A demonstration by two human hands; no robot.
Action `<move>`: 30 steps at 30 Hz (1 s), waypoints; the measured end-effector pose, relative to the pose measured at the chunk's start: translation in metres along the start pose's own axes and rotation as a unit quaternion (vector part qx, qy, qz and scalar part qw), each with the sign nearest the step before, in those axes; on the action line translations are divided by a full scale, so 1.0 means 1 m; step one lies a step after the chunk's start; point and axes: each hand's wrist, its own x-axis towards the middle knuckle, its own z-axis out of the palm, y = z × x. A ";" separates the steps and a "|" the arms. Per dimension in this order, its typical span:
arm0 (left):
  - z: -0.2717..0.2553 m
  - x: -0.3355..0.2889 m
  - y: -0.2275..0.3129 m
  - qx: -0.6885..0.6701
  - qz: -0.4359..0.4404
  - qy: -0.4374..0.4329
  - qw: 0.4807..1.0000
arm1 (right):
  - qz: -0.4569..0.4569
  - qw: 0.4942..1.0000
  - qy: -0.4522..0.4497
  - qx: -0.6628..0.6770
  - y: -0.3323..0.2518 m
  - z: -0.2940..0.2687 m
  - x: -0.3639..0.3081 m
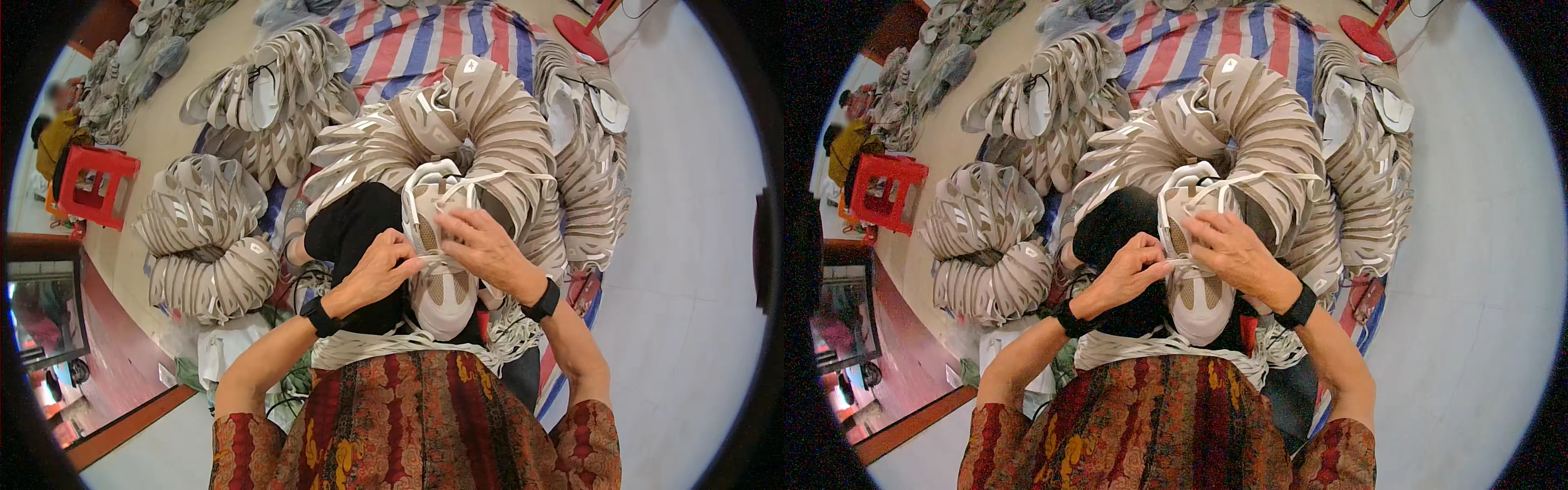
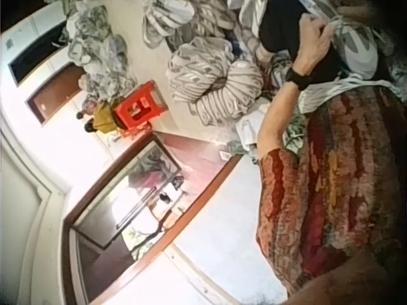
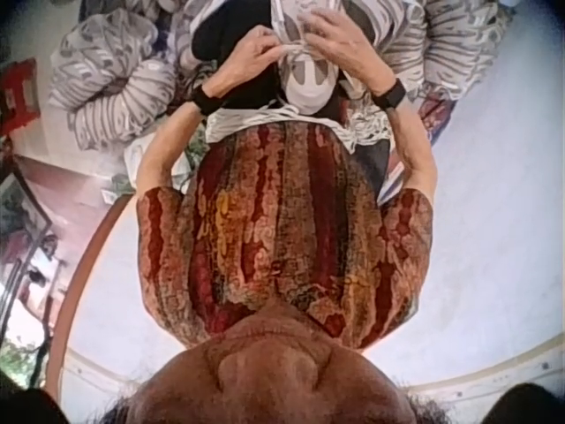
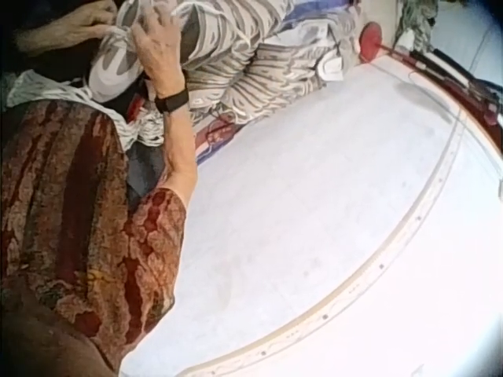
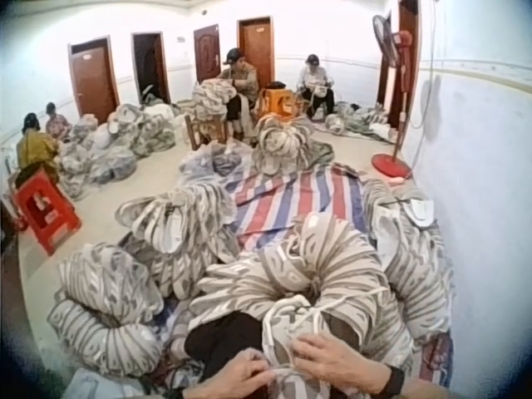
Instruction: The recorder is threading laces into a white sneaker while sitting in a manufacturing/processing area.
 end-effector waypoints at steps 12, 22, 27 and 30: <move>-0.002 0.025 0.018 0.110 0.168 0.171 0.965 | 0.207 0.955 0.029 0.208 0.022 -0.022 -0.026; 0.024 0.067 0.026 0.037 0.153 0.162 0.974 | 0.481 0.607 0.182 0.606 0.041 -0.027 -0.028; 0.027 0.066 0.022 0.090 0.205 0.136 0.965 | 0.263 0.903 -0.125 0.316 0.048 -0.025 -0.031; 0.033 0.065 0.021 0.121 0.229 0.110 0.960 | 0.118 0.968 -0.153 0.161 0.050 -0.021 -0.024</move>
